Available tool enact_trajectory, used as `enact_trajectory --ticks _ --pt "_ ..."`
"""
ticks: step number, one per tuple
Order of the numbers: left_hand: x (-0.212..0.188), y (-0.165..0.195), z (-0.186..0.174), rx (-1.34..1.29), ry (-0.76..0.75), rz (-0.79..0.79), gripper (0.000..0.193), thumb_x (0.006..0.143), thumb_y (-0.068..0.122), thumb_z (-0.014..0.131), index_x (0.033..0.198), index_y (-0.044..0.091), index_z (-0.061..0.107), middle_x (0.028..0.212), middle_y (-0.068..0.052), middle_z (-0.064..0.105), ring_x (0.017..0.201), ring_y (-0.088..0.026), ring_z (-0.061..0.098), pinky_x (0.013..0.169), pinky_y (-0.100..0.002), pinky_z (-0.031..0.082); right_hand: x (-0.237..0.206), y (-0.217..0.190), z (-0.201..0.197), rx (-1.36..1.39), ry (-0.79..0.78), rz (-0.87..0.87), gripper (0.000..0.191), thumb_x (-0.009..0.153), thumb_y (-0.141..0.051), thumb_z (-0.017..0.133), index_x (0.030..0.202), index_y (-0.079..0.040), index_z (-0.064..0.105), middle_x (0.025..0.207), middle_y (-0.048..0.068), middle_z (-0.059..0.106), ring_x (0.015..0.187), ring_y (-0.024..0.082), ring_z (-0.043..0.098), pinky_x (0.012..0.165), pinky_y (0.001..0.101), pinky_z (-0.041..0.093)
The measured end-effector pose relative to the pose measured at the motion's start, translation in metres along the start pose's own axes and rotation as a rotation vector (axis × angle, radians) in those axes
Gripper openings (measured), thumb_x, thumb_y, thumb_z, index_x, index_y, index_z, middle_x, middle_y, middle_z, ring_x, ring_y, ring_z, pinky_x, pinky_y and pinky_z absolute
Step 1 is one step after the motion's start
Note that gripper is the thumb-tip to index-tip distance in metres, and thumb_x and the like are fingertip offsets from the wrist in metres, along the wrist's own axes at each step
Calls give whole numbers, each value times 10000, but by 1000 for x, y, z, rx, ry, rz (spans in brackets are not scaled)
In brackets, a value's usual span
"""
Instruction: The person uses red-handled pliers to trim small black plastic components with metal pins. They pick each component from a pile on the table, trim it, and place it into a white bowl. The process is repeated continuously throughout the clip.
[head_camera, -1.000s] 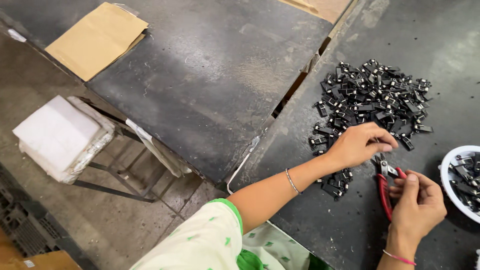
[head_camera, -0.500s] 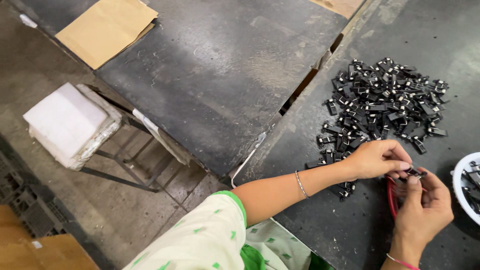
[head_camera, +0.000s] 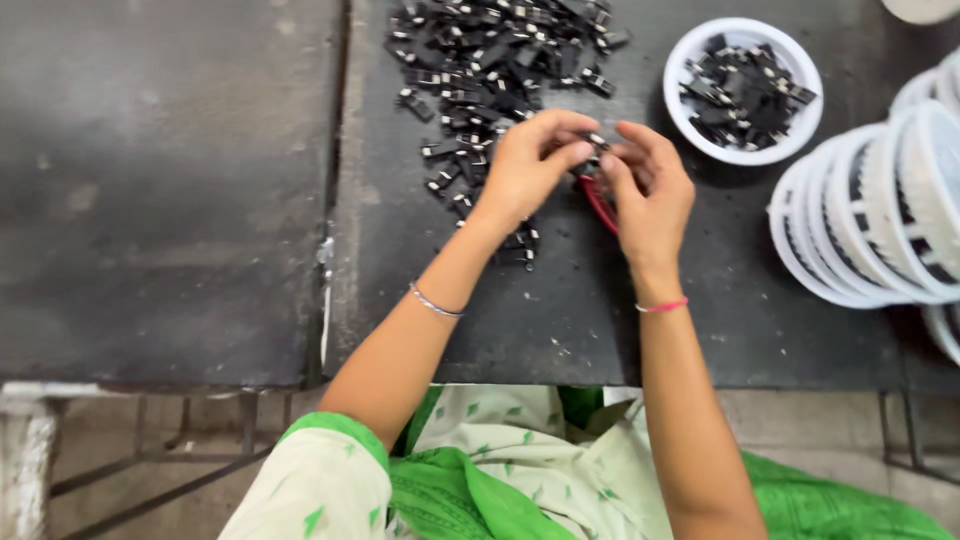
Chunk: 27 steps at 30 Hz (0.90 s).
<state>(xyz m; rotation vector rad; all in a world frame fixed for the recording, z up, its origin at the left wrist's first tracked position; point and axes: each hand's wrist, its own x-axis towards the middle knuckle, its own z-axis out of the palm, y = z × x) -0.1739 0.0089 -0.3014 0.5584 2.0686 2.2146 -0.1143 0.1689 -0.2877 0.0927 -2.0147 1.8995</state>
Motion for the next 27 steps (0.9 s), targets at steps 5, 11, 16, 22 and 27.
enact_trajectory --ticks 5,11,16,22,27 --pt "11 -4 11 3 8 -58 234 957 46 687 1191 47 707 1005 -21 732 912 -96 687 782 -256 587 10 10 -12 -45 35 2 198 1000 -51 714 1177 31 682 1006 51 744 869 81 707 770 230 596" --pt "18 -14 22 60 -11 -13 224 953 30 692 1175 42 718 1014 -24 740 934 -102 676 850 -259 574 14 14 -23 -61 45 65 145 1012 -93 731 1088 30 716 923 29 748 792 65 697 726 217 574" --pt "19 -18 19 -2 -25 -4 237 959 24 692 1195 31 710 1041 -13 727 980 -99 671 886 -260 569 15 12 -19 -44 50 68 141 1011 -105 714 1072 22 702 915 22 746 784 61 705 716 214 586" --pt "16 -13 16 -149 -136 -105 244 1000 42 665 1242 42 694 1088 0 730 1001 -88 655 873 -257 542 13 21 -20 -41 47 78 157 1038 -132 672 1090 15 688 911 20 735 763 67 701 685 216 570" --pt "5 -1 29 -174 -193 -172 288 1011 38 617 1280 90 706 1012 38 616 915 -50 604 841 -238 567 8 28 -31 26 18 77 178 1061 -151 647 1130 11 672 895 11 714 741 53 665 669 215 553"
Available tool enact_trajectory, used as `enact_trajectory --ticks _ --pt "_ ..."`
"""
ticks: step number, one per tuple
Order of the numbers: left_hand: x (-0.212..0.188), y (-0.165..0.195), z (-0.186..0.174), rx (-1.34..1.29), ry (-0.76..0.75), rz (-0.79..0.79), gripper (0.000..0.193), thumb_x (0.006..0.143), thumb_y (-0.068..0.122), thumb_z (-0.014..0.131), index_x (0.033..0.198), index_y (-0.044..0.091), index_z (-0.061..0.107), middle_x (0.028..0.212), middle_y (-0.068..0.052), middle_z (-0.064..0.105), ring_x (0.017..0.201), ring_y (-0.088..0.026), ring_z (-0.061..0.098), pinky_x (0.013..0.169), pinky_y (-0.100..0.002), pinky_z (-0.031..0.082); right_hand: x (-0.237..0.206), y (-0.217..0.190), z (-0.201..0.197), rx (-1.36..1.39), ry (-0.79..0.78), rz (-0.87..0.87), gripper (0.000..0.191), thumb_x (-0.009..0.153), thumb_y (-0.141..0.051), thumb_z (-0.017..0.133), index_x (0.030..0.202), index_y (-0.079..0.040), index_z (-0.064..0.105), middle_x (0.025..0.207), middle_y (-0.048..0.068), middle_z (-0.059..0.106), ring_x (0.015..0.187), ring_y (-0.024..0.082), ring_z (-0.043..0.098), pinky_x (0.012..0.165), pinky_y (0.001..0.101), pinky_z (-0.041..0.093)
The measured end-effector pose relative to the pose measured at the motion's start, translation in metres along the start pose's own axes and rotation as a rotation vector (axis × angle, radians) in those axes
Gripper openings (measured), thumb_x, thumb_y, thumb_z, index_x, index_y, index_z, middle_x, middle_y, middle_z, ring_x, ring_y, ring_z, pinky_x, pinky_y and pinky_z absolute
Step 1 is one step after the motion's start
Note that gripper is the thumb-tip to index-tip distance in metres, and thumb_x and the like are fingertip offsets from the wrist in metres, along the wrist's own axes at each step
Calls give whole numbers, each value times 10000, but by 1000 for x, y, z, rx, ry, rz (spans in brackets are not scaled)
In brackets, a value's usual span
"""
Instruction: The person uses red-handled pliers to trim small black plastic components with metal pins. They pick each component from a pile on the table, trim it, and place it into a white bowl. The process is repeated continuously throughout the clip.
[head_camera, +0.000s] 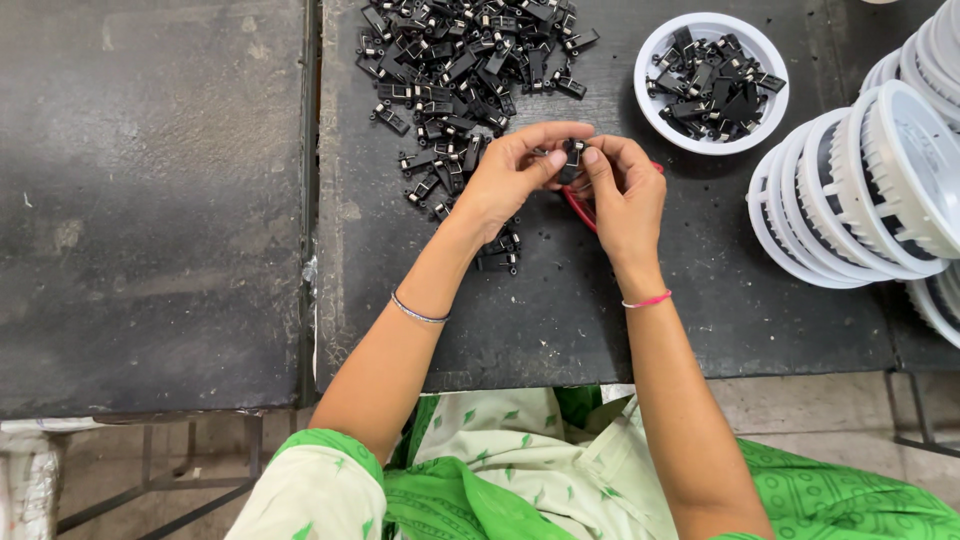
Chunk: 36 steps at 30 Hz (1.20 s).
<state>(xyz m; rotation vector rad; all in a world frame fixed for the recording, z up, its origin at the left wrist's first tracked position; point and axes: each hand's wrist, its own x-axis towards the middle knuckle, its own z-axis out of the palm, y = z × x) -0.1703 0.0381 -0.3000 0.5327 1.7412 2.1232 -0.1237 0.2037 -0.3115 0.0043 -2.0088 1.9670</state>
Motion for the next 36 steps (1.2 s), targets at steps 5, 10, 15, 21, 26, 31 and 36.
enact_trajectory --ticks 5,10,15,21,26,31,36 --pt "2 3 8 -5 -1 0 229 990 4 646 1188 79 732 1010 35 596 880 -63 607 822 -243 584 1 -2 -6 21 -39 38 190 1068 -164 629 1142 5 676 927 4 717 745 38 650 675 203 543" --pt "4 2 4 -32 -7 17 226 1002 1 650 1209 63 718 1037 19 602 891 -76 608 842 -262 589 0 -9 -3 48 -28 36 183 1067 -157 641 1131 10 682 944 0 719 757 36 641 682 200 538" --pt "6 3 -3 -73 -31 23 329 988 6 633 1313 60 640 1160 -25 686 1013 -82 655 927 -271 575 2 -15 0 8 45 -27 167 1057 -137 666 1112 17 696 925 8 715 741 47 636 673 211 538" --pt "13 -11 8 -17 15 66 298 1005 12 649 1303 9 655 1119 -48 704 992 -110 660 893 -283 568 -1 -16 -11 -58 64 -63 183 1063 -141 654 1126 21 709 924 27 729 758 62 663 686 215 552" --pt "16 -13 8 -23 62 18 271 1010 36 617 1274 -2 664 1115 -51 732 1007 -112 684 881 -277 584 1 -17 -16 18 21 -30 201 1059 -148 629 1145 19 702 958 26 750 782 66 686 696 212 564" --pt "15 -10 10 -24 61 18 270 1006 40 623 1270 1 667 1109 -53 729 1006 -112 686 881 -281 592 0 -17 -16 13 28 -25 176 1038 -121 670 1130 25 706 951 28 735 782 69 681 696 213 558" --pt "12 -4 14 -28 25 65 266 995 33 684 1259 6 672 1110 -43 704 958 -98 662 859 -274 585 0 -17 -18 22 39 13 166 1039 -136 678 1098 16 707 912 21 727 749 60 666 674 213 555"
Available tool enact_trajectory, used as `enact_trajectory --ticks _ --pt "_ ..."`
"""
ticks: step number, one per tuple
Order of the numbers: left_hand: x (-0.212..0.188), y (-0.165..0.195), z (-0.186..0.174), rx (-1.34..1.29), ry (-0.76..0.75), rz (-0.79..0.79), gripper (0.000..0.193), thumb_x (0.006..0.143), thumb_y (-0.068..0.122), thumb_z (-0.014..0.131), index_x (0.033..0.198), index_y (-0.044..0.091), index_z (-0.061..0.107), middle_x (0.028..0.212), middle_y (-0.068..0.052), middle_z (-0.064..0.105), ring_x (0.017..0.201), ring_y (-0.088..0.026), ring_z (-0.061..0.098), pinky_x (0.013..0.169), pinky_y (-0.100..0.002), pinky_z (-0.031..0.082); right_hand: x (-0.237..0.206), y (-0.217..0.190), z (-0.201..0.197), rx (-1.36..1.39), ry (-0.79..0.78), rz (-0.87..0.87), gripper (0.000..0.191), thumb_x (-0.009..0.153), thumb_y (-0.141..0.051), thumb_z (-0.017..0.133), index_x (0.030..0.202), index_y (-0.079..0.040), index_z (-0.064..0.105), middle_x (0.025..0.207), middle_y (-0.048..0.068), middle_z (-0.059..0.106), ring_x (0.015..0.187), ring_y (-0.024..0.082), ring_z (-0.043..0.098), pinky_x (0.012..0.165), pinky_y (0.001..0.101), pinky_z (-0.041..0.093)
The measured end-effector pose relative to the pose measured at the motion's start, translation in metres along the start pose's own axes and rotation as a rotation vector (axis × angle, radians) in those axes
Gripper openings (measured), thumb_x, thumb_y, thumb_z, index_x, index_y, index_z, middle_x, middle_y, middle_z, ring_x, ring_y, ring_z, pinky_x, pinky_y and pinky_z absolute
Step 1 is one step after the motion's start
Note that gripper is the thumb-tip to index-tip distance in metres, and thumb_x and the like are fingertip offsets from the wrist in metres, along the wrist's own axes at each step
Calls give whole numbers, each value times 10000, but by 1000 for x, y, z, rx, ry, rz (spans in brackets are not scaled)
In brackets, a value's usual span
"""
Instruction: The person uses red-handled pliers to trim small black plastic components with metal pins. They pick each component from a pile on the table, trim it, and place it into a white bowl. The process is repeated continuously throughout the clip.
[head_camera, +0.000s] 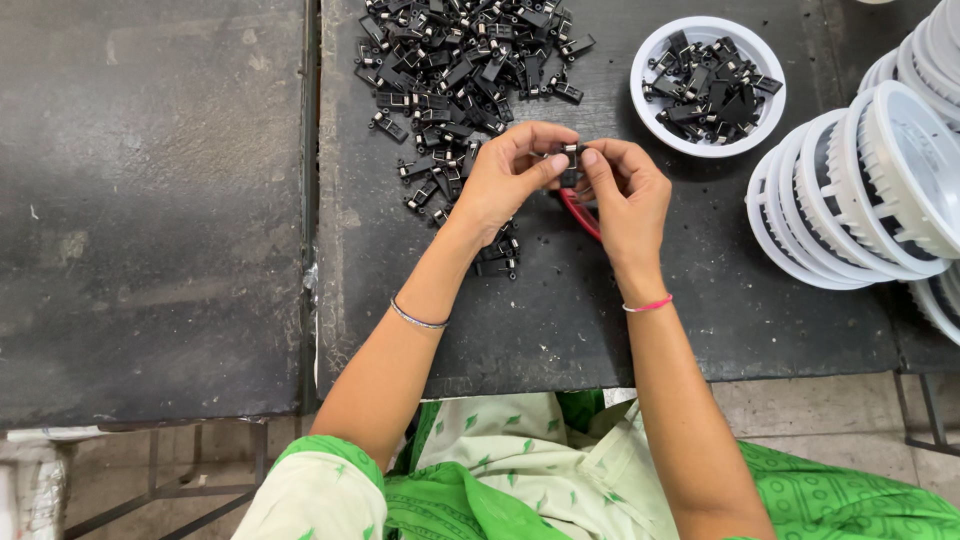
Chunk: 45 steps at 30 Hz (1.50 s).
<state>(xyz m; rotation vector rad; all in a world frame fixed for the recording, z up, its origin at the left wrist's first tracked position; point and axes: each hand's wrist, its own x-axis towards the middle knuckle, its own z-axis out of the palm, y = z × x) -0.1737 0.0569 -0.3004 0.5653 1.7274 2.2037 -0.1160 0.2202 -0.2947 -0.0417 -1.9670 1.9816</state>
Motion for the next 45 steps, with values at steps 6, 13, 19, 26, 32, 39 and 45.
enact_trajectory --ticks 6,13,19,26,32,39,45 --pt "0 10 -1 -2 -47 11 283 967 -3 702 1250 8 693 1147 -44 718 910 -85 644 840 -254 573 4 5 2 97 -48 14 174 1042 -148 673 1115 7 696 952 17 727 805 50 672 686 211 550" --pt "-6 4 9 57 -48 53 290 963 -66 654 1237 14 705 1116 -21 710 933 -89 636 857 -240 553 -3 8 -7 153 -77 47 188 1064 -159 648 1134 6 703 941 0 707 780 36 612 676 196 497" --pt "-41 7 27 317 120 237 182 959 -3 684 1136 7 722 1121 -29 695 1009 -116 654 887 -266 555 -43 -17 -12 81 -47 18 196 1031 -177 635 1132 -13 668 950 0 709 753 54 658 654 211 533" --pt "-61 49 39 332 221 95 134 964 86 676 1091 58 709 1002 -9 723 869 -123 702 779 -279 600 -66 -52 -2 -135 10 -94 212 1039 -211 645 1118 -16 667 930 13 707 754 64 667 681 222 551" --pt "-67 82 48 659 170 329 183 910 -18 701 1067 64 745 926 -54 657 805 -170 645 719 -306 526 -53 -53 5 -100 -9 24 238 1048 -249 626 1011 -19 678 839 -4 694 711 50 641 633 210 535" --pt "-49 81 39 730 105 464 250 880 -97 668 1081 44 713 976 -72 651 879 -220 678 770 -319 547 -31 -30 1 92 -126 89 256 1064 -274 612 987 -36 667 830 -11 666 702 39 594 645 200 505" --pt "-48 71 37 731 67 480 244 865 -111 667 1066 25 697 990 -76 688 888 -218 695 768 -315 552 -28 -12 -8 203 -201 158 236 1056 -269 612 996 -44 647 825 -9 658 705 47 589 647 213 494"
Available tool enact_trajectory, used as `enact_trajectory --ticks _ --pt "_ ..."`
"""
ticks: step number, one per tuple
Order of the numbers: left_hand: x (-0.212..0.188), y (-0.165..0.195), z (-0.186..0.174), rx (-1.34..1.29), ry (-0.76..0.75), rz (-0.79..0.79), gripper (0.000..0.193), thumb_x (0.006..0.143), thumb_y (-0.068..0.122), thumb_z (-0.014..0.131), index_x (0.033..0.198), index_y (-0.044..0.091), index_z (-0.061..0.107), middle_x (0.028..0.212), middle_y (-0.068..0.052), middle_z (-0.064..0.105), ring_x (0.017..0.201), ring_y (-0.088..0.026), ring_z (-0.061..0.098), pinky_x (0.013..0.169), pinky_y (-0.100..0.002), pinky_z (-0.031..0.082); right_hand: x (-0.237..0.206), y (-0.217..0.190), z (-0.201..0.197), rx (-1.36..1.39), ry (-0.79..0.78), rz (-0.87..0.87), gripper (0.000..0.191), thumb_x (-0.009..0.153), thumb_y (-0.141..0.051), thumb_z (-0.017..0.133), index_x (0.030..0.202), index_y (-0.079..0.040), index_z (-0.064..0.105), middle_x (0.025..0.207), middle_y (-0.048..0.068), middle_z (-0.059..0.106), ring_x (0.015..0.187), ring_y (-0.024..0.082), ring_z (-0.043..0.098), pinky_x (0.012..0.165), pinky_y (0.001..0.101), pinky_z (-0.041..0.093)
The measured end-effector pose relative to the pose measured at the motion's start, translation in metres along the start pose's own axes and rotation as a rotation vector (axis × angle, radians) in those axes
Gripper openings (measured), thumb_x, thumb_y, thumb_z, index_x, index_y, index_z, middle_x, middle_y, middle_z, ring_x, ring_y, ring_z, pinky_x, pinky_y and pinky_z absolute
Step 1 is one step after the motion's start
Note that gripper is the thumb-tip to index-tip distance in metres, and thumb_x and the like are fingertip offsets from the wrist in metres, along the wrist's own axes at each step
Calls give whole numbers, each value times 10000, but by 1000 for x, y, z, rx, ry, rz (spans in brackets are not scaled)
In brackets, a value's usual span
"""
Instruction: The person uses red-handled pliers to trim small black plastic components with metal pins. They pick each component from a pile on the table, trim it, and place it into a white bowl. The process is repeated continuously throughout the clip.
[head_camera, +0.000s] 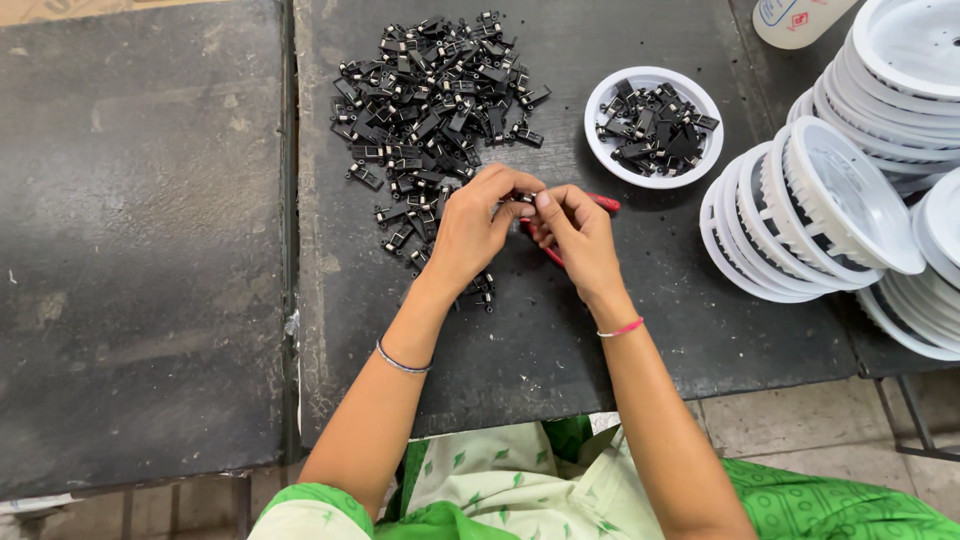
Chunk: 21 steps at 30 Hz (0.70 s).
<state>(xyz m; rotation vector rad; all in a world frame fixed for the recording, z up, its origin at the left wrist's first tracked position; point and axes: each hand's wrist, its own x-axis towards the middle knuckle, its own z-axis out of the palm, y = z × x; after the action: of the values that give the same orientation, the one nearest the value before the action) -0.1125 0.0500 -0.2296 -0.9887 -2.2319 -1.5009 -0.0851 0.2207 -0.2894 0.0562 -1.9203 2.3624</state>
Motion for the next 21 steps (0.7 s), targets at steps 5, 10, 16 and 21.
enact_trajectory --ticks 5,10,16,21 --pt "-1 -7 4 -63 17 -135 173 873 -80 699 1008 27 716 928 -66 707 805 -172 696 707 -304 553 -1 2 1 59 -7 9 198 1043 -243 633 1017 -47 646 828 -7 660 703 52 591 642 220 494" --pt "-3 -15 7 -180 18 -200 133 904 -68 677 1002 13 718 957 -59 734 868 -133 740 764 -268 595 -7 -7 8 -31 55 -65 152 1029 -192 671 1032 -43 642 826 -20 638 716 40 571 647 211 472" --pt "-3 -16 4 -275 16 -218 157 911 -115 628 990 -9 712 970 -71 738 901 -141 744 816 -269 608 -19 -18 16 -566 129 -530 161 1065 -159 654 1043 -2 624 956 -8 618 840 38 622 744 207 516" --pt "-7 -12 6 -141 56 -120 148 902 -122 629 977 -20 707 949 -60 711 881 -125 737 791 -256 605 -15 -20 18 -201 134 -101 146 1046 -147 670 1021 -7 639 866 32 637 745 94 575 669 262 472"
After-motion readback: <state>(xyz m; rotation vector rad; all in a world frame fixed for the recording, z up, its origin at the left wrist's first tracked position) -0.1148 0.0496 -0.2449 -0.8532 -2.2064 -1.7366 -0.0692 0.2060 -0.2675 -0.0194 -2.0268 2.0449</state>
